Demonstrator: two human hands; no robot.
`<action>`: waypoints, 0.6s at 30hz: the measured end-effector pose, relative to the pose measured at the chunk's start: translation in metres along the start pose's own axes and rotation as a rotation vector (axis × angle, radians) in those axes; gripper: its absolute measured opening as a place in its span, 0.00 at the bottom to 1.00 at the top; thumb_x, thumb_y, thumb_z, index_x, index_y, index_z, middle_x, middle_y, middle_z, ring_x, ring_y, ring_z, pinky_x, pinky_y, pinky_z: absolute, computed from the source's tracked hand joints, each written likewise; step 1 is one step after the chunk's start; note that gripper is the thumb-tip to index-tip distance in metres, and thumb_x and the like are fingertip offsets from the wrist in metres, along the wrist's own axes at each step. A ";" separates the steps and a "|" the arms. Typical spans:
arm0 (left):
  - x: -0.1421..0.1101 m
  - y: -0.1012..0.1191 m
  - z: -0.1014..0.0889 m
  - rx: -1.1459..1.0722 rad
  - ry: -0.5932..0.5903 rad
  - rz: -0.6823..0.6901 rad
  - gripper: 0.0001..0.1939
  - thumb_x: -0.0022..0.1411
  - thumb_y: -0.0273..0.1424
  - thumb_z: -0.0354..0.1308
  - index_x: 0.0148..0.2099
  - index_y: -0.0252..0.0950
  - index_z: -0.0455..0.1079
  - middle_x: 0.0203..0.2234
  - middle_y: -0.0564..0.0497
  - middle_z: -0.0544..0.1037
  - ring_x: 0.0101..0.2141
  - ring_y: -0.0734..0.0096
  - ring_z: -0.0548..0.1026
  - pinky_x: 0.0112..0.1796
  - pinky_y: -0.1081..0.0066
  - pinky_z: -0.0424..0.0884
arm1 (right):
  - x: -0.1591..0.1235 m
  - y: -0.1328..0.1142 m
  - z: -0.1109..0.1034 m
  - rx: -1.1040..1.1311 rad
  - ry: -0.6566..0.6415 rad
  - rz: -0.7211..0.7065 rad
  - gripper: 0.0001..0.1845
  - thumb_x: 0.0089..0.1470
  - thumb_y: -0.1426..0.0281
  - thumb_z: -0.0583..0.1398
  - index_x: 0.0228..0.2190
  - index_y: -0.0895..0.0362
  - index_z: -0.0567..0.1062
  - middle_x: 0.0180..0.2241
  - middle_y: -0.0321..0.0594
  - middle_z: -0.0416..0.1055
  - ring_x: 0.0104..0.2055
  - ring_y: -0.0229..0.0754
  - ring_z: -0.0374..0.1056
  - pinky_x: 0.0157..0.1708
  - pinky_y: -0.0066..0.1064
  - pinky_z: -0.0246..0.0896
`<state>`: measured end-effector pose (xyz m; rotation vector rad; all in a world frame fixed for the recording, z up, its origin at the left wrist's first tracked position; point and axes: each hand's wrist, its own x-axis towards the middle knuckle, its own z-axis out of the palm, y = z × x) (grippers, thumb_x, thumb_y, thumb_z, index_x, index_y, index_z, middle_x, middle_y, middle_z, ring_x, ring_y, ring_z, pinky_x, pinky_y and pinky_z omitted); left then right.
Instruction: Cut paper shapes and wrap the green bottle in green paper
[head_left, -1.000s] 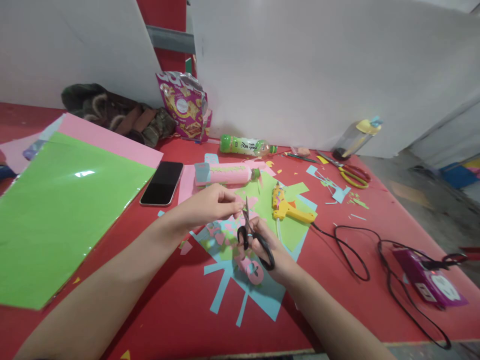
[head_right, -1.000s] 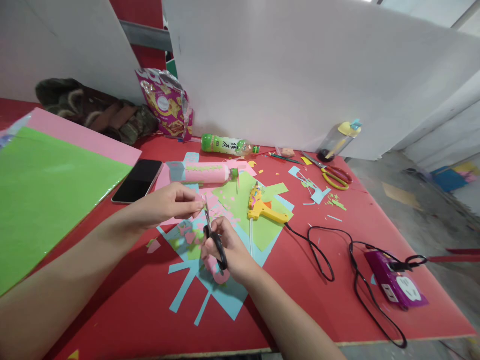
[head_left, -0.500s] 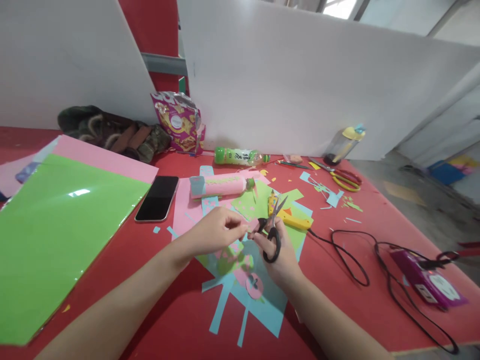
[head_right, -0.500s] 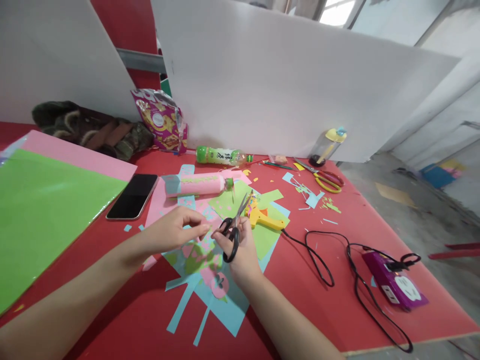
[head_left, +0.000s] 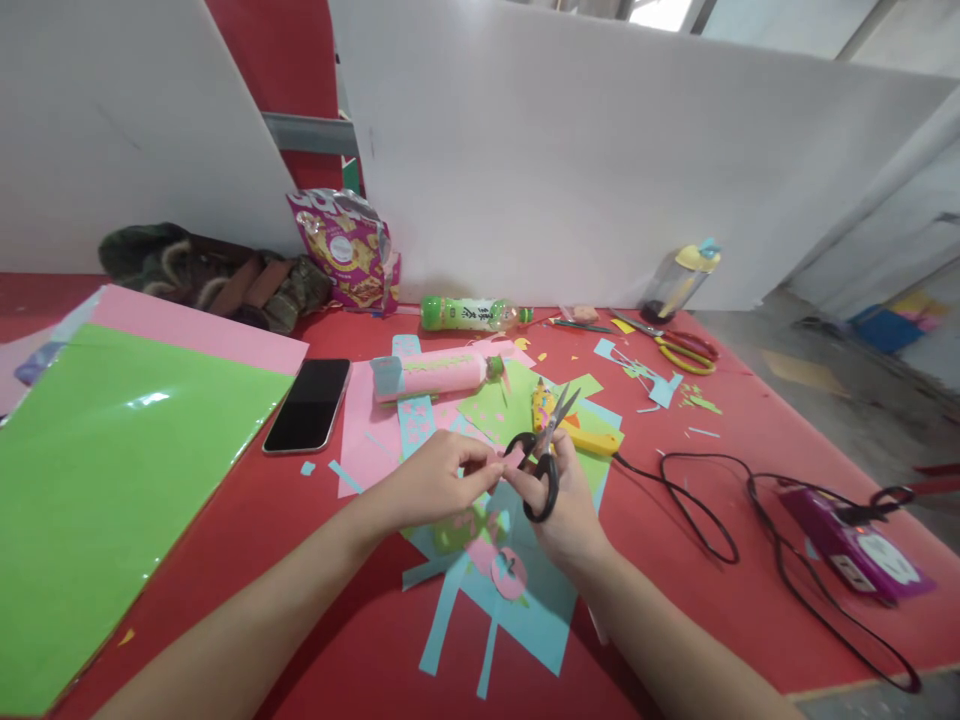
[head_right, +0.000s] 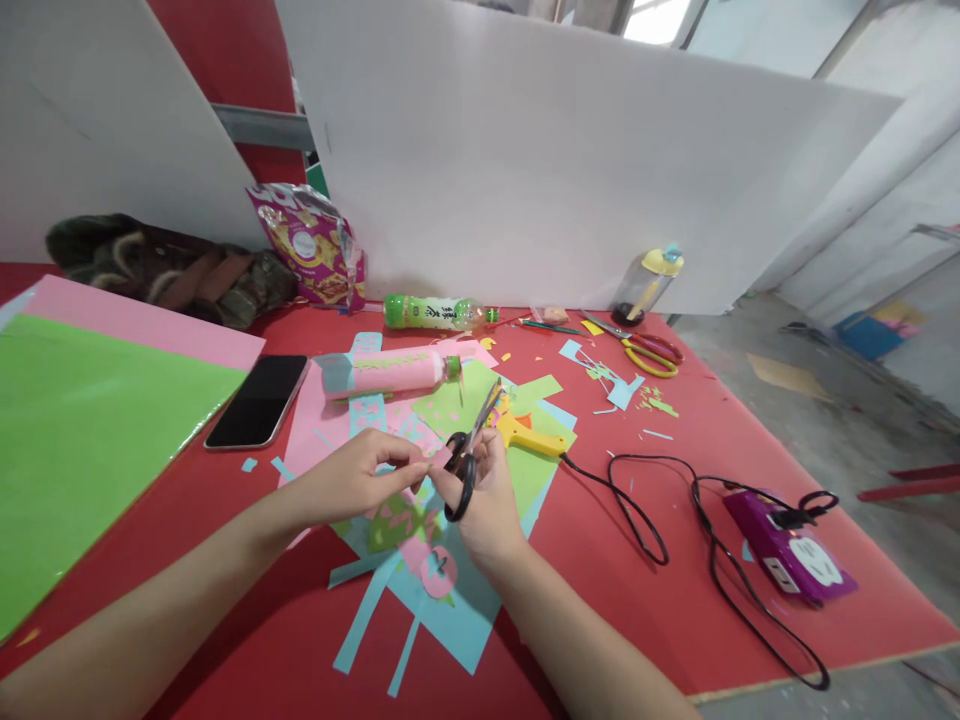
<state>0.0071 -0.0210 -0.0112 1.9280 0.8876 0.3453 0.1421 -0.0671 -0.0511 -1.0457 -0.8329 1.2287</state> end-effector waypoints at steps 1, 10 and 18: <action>0.000 -0.001 -0.001 -0.014 -0.028 -0.010 0.14 0.55 0.33 0.44 0.20 0.33 0.58 0.15 0.56 0.61 0.17 0.80 0.61 0.19 0.80 0.55 | 0.000 0.000 0.000 -0.009 -0.006 -0.003 0.18 0.36 0.74 0.62 0.26 0.53 0.56 0.23 0.27 0.57 0.23 0.31 0.54 0.25 0.24 0.50; -0.001 -0.006 -0.013 0.066 -0.118 0.019 0.12 0.55 0.32 0.44 0.23 0.33 0.61 0.17 0.55 0.66 0.22 0.77 0.66 0.23 0.79 0.61 | -0.002 -0.004 0.002 -0.062 -0.056 0.032 0.20 0.36 0.74 0.62 0.25 0.53 0.54 0.25 0.28 0.55 0.24 0.31 0.53 0.24 0.23 0.48; -0.001 -0.007 -0.014 0.151 -0.128 0.069 0.14 0.56 0.33 0.45 0.24 0.32 0.65 0.17 0.53 0.69 0.21 0.76 0.67 0.26 0.77 0.61 | -0.002 -0.003 0.001 -0.070 -0.063 0.036 0.20 0.36 0.73 0.63 0.25 0.53 0.54 0.25 0.28 0.56 0.24 0.31 0.54 0.24 0.24 0.50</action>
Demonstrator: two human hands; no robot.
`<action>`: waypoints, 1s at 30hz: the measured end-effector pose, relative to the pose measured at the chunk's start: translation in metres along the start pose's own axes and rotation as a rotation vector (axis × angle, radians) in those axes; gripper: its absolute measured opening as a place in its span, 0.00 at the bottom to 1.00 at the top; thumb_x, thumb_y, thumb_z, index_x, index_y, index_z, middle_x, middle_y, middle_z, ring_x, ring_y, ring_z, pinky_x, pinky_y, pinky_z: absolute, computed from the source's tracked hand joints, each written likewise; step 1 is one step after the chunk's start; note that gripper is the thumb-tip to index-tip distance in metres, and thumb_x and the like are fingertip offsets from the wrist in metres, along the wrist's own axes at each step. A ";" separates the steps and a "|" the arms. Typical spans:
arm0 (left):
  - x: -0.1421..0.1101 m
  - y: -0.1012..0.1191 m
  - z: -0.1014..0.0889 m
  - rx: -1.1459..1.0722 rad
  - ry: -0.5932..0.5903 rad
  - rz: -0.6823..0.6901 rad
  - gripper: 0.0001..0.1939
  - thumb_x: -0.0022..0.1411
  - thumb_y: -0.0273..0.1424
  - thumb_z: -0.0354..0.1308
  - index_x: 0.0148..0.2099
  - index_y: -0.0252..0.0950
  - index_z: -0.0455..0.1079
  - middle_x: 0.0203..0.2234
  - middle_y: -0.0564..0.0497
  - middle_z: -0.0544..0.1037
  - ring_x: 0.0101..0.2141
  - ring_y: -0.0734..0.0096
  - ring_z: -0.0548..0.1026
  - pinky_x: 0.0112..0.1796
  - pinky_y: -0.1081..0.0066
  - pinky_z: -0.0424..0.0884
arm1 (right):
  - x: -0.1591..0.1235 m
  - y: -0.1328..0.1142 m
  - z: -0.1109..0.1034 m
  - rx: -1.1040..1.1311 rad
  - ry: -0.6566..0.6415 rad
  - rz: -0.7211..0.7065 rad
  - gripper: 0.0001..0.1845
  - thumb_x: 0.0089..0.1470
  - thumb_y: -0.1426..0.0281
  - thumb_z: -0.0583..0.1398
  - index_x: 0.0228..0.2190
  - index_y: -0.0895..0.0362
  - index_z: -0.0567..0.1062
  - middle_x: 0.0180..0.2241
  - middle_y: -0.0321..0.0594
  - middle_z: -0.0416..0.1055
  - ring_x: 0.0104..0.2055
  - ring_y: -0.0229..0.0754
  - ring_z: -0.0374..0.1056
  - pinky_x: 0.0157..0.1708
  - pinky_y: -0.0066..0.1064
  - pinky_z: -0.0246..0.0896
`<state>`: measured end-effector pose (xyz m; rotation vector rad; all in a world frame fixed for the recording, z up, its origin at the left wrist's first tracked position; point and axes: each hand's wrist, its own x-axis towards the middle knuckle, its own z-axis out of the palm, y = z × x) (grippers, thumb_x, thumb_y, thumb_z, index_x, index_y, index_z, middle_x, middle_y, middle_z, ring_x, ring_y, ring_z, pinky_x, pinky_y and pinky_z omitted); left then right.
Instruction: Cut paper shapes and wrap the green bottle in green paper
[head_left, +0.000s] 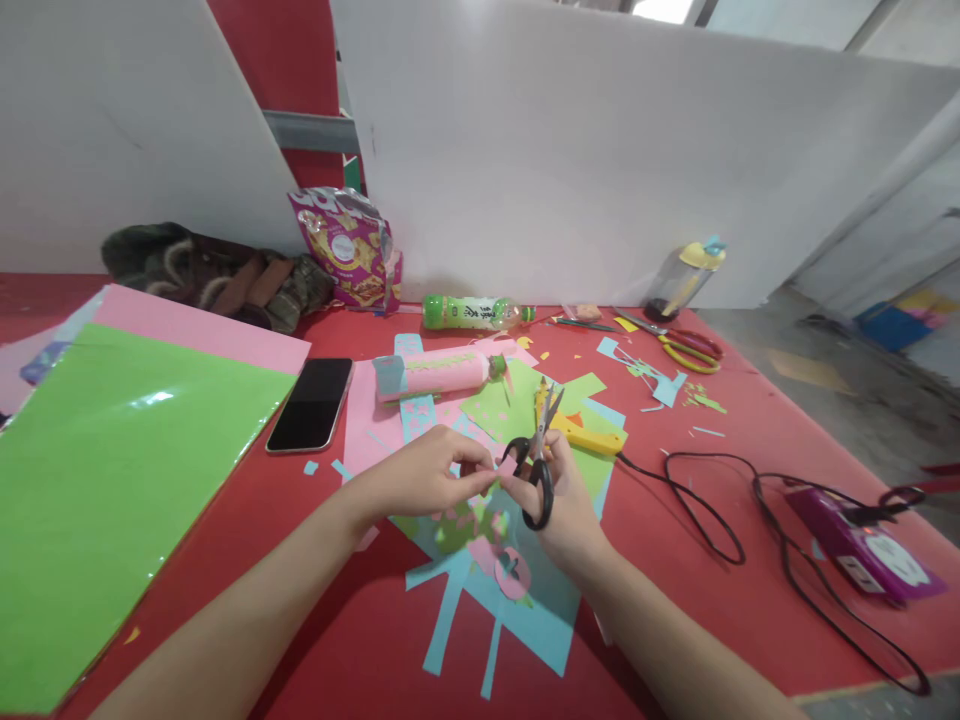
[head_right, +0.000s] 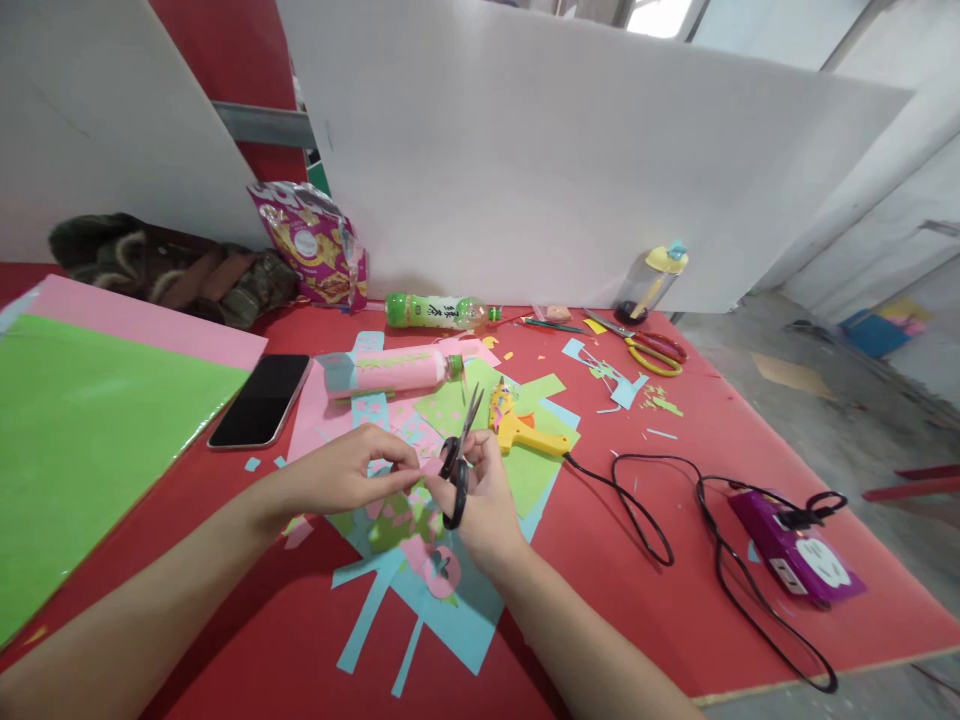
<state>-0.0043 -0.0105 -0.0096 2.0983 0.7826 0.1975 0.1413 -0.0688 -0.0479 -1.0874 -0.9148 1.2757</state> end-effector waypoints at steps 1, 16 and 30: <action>0.000 0.000 -0.001 0.007 0.008 0.008 0.14 0.56 0.33 0.45 0.24 0.32 0.65 0.17 0.53 0.69 0.22 0.76 0.67 0.26 0.78 0.61 | 0.000 0.000 0.000 -0.004 0.003 -0.003 0.20 0.37 0.73 0.62 0.25 0.53 0.54 0.26 0.29 0.58 0.25 0.32 0.56 0.26 0.25 0.52; -0.012 -0.003 -0.027 -0.125 0.377 -0.067 0.13 0.55 0.35 0.46 0.24 0.32 0.61 0.19 0.55 0.63 0.23 0.78 0.61 0.25 0.77 0.59 | -0.004 0.004 0.002 0.092 -0.397 0.160 0.22 0.38 0.55 0.61 0.27 0.53 0.55 0.25 0.31 0.56 0.24 0.33 0.56 0.25 0.28 0.53; -0.011 0.004 -0.024 -0.149 0.217 -0.040 0.11 0.55 0.32 0.48 0.24 0.32 0.64 0.18 0.56 0.65 0.21 0.80 0.61 0.24 0.78 0.58 | -0.006 -0.004 0.002 0.094 -0.537 0.194 0.23 0.38 0.54 0.61 0.27 0.53 0.54 0.26 0.32 0.55 0.25 0.33 0.54 0.23 0.26 0.51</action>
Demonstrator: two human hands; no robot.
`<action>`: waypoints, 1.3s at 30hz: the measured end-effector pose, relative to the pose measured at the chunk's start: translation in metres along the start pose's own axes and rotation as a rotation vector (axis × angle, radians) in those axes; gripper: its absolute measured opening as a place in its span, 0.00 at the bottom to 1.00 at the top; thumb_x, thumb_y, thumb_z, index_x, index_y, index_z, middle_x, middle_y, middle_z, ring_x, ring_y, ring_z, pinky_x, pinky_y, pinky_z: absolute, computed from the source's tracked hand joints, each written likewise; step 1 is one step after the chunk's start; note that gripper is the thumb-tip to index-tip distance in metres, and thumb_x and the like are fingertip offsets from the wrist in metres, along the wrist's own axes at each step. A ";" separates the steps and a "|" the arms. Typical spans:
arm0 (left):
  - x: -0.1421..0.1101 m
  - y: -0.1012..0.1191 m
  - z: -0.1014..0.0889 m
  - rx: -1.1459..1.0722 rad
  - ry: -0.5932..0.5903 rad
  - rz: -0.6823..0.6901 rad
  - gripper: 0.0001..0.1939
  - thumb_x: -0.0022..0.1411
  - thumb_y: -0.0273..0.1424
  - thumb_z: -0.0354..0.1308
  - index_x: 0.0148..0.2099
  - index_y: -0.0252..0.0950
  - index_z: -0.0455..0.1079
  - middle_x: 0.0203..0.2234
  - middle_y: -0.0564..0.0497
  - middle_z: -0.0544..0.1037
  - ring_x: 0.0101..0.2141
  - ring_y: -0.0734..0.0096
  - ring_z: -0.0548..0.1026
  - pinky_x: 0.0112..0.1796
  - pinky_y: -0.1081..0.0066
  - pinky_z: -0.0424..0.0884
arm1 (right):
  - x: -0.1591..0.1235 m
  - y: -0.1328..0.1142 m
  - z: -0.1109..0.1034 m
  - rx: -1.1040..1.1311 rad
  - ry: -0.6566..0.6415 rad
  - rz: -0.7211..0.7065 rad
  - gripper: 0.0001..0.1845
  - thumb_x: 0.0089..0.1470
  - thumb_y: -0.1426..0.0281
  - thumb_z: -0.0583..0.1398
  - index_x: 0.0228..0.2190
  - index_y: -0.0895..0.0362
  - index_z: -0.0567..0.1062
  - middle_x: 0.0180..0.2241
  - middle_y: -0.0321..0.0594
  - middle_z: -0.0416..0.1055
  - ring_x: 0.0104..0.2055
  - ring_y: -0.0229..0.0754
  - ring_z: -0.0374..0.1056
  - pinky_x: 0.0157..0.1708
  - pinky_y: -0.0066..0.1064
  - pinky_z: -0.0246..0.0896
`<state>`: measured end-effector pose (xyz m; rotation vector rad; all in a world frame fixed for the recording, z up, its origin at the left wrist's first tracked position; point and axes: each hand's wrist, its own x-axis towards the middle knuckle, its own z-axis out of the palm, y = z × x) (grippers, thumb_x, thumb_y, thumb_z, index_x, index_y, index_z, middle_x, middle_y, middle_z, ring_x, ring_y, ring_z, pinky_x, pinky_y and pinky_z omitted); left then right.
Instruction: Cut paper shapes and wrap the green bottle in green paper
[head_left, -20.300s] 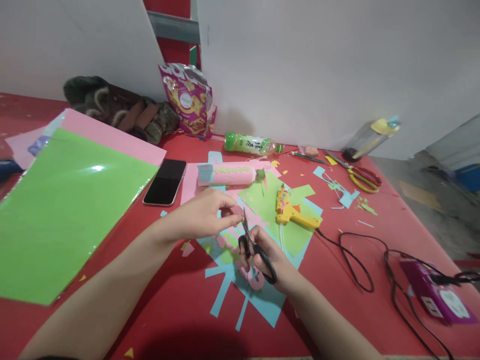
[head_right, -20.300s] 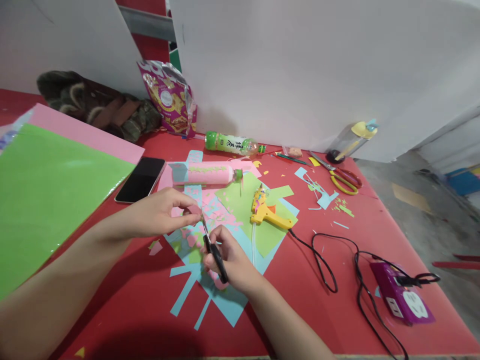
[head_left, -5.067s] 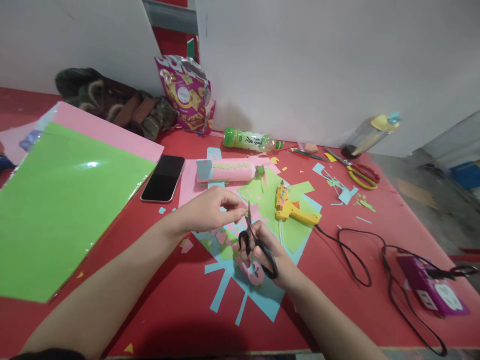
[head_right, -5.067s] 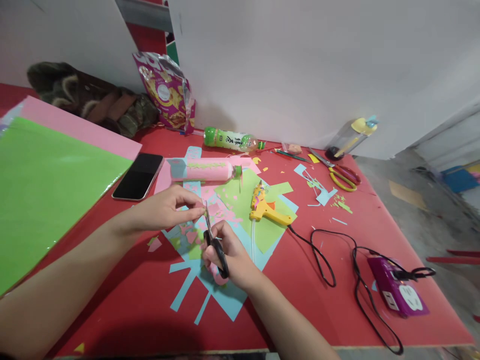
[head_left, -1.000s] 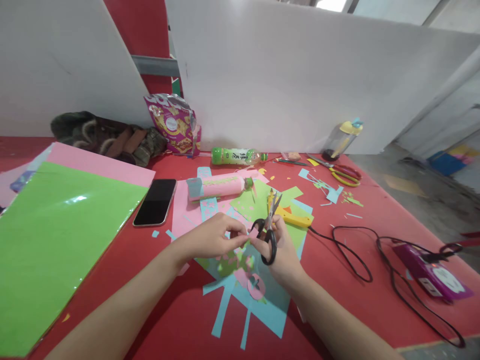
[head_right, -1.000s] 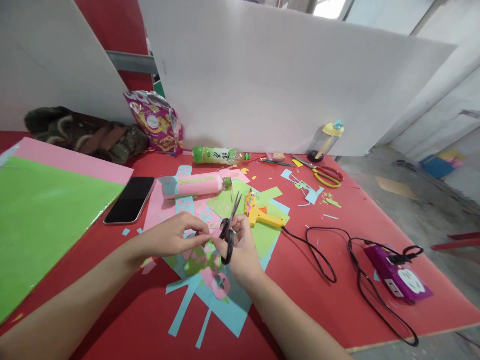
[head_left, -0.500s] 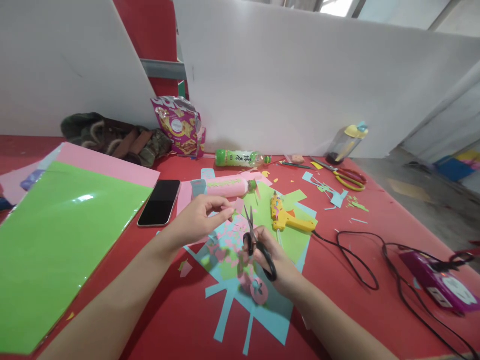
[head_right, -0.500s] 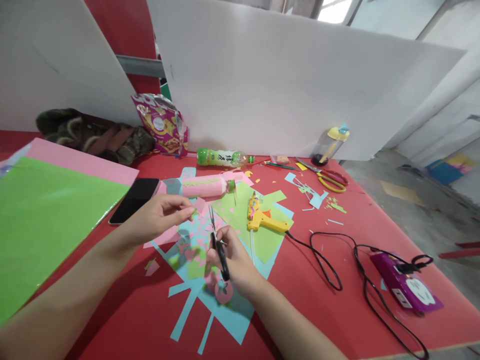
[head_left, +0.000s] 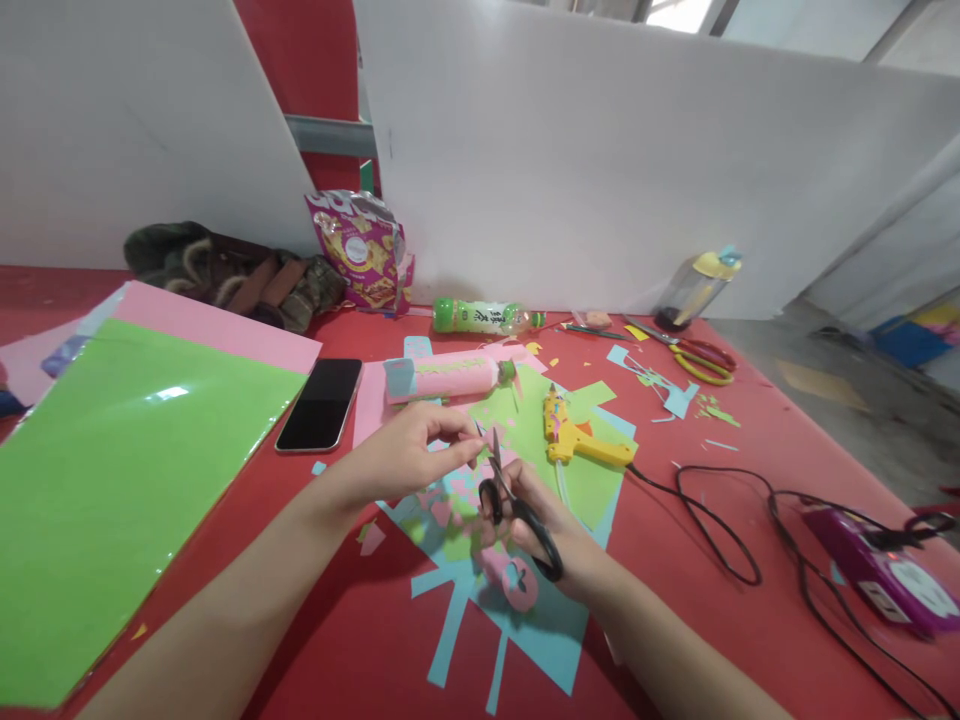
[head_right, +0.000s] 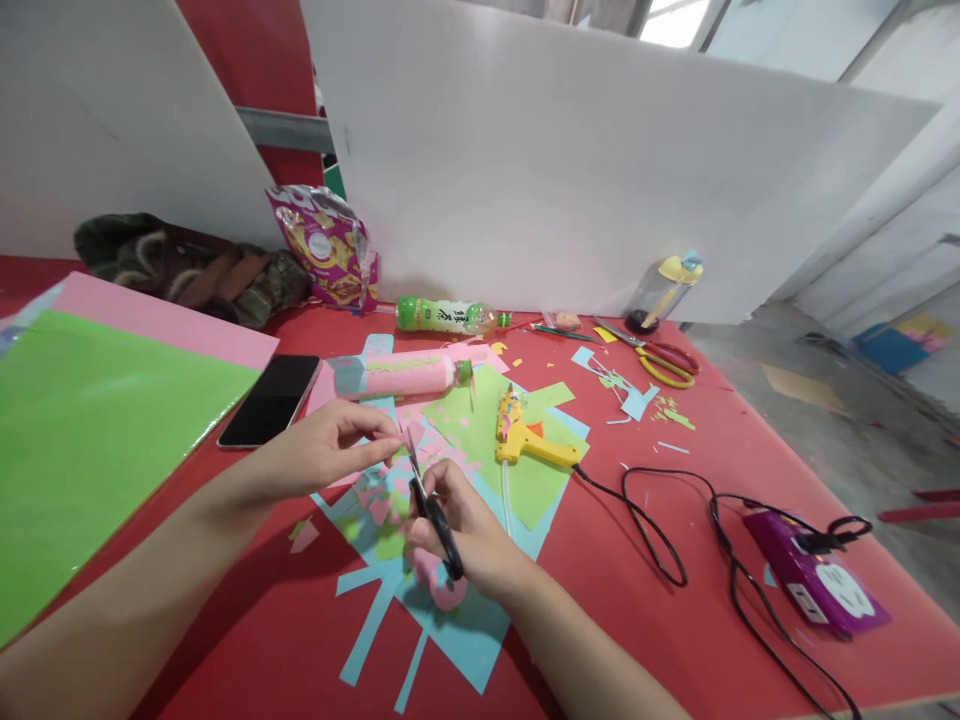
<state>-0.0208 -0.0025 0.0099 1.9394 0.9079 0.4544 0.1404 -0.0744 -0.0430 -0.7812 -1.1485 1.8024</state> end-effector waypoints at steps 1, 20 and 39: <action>0.000 0.000 0.000 0.001 -0.004 0.002 0.11 0.55 0.32 0.48 0.24 0.32 0.64 0.18 0.56 0.65 0.21 0.80 0.61 0.24 0.79 0.58 | 0.000 0.000 0.000 -0.002 -0.005 -0.004 0.23 0.38 0.54 0.60 0.27 0.53 0.54 0.26 0.32 0.55 0.25 0.33 0.54 0.24 0.26 0.51; 0.002 -0.004 0.003 0.059 -0.048 -0.001 0.12 0.54 0.31 0.48 0.22 0.31 0.64 0.16 0.56 0.61 0.20 0.81 0.59 0.23 0.79 0.56 | -0.001 0.001 -0.002 0.009 -0.045 0.015 0.24 0.39 0.54 0.60 0.28 0.53 0.54 0.28 0.32 0.55 0.27 0.33 0.53 0.27 0.27 0.49; 0.001 -0.008 0.003 0.151 -0.064 -0.033 0.14 0.53 0.34 0.47 0.22 0.30 0.65 0.15 0.55 0.60 0.19 0.79 0.58 0.21 0.77 0.52 | -0.001 0.003 -0.004 -0.066 -0.046 0.010 0.22 0.41 0.54 0.59 0.28 0.54 0.54 0.25 0.31 0.54 0.25 0.32 0.53 0.26 0.27 0.48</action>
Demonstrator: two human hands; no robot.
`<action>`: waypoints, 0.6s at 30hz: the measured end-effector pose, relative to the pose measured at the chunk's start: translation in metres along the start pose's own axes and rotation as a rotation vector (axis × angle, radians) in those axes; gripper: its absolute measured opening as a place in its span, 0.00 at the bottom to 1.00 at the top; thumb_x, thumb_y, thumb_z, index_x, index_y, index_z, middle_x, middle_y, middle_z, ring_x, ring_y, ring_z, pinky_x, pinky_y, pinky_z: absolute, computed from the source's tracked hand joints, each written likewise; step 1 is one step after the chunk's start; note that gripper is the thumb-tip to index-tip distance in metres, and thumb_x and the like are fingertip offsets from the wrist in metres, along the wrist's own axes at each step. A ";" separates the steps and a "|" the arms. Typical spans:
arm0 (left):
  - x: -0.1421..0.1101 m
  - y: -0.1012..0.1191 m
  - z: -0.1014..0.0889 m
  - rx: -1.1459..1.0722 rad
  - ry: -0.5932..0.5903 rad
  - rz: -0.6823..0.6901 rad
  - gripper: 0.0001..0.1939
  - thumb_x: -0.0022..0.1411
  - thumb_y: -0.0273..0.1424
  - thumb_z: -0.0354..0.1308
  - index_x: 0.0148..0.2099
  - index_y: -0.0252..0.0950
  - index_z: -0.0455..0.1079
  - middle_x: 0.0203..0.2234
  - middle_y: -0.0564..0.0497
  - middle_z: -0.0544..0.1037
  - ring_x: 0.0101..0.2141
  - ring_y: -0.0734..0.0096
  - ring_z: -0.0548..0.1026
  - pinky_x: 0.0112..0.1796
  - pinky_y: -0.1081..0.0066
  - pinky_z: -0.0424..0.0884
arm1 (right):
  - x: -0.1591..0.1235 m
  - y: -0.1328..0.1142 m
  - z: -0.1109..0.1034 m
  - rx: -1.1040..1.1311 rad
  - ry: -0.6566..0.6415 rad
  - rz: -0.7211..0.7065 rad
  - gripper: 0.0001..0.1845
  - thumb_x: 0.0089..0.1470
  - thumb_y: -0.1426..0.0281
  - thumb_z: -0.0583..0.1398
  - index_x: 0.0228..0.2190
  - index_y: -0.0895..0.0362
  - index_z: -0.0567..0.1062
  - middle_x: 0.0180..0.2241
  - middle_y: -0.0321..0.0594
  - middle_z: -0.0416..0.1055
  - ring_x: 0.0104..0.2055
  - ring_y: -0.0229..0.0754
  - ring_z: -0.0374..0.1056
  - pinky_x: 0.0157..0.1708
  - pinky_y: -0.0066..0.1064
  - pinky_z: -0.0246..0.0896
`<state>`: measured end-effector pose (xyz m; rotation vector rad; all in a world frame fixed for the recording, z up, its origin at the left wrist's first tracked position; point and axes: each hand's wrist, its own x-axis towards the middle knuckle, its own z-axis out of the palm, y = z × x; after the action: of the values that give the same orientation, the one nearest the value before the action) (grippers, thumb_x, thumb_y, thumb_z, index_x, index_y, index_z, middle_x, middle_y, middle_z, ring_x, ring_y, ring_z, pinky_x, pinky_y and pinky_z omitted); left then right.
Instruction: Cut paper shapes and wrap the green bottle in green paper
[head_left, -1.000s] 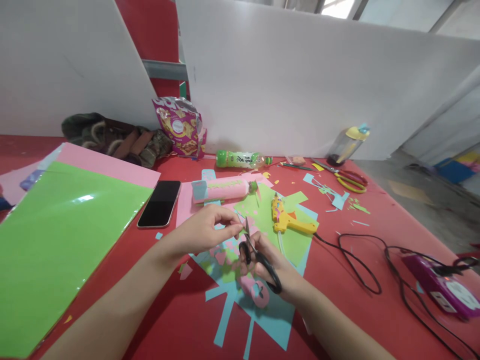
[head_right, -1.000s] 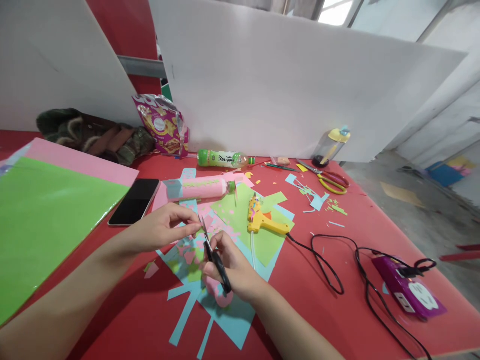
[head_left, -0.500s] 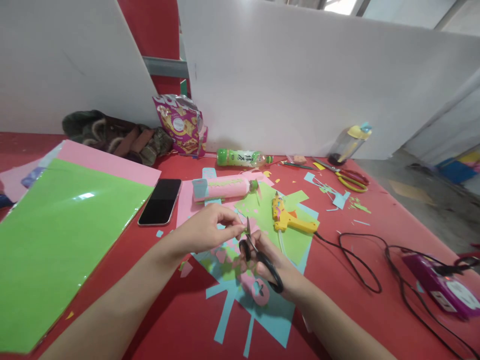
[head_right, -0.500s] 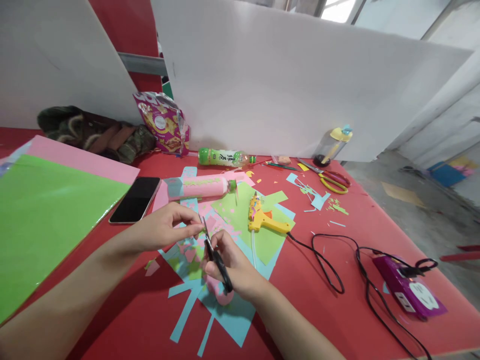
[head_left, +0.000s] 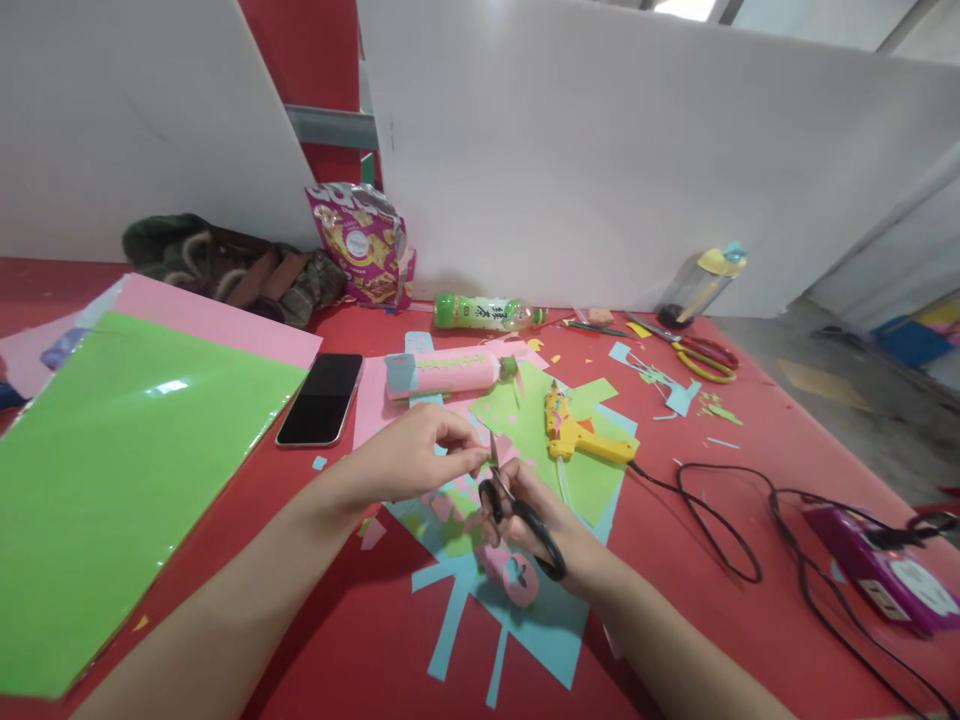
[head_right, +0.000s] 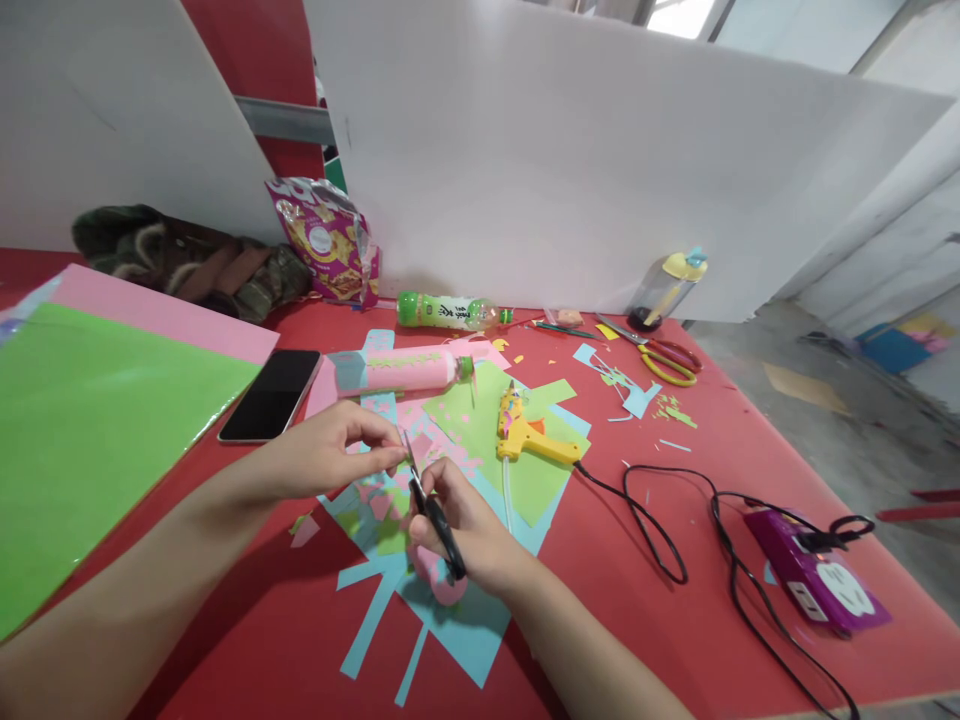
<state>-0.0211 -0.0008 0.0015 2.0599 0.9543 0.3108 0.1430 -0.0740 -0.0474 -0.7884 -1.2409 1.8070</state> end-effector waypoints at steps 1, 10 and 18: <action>0.000 0.000 0.000 -0.001 0.002 0.000 0.14 0.53 0.33 0.47 0.22 0.30 0.64 0.15 0.56 0.60 0.19 0.79 0.58 0.21 0.77 0.52 | 0.000 0.000 0.000 0.000 0.004 0.000 0.22 0.41 0.54 0.59 0.28 0.54 0.54 0.25 0.31 0.53 0.25 0.32 0.53 0.25 0.27 0.48; 0.000 0.006 0.000 -0.066 0.017 0.013 0.13 0.53 0.30 0.47 0.18 0.31 0.60 0.13 0.57 0.56 0.19 0.81 0.55 0.21 0.78 0.52 | 0.001 0.003 0.001 -0.012 0.016 -0.020 0.23 0.42 0.53 0.58 0.27 0.54 0.53 0.24 0.29 0.52 0.22 0.31 0.53 0.23 0.26 0.49; 0.002 0.008 0.010 -0.195 0.110 0.013 0.11 0.53 0.31 0.48 0.22 0.31 0.64 0.16 0.56 0.63 0.19 0.81 0.59 0.21 0.79 0.55 | 0.000 0.003 0.003 0.005 0.075 -0.070 0.21 0.43 0.53 0.57 0.28 0.54 0.54 0.27 0.33 0.55 0.26 0.33 0.57 0.26 0.28 0.53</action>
<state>-0.0101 -0.0086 0.0011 1.8868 0.9377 0.5081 0.1402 -0.0757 -0.0490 -0.7925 -1.2005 1.7088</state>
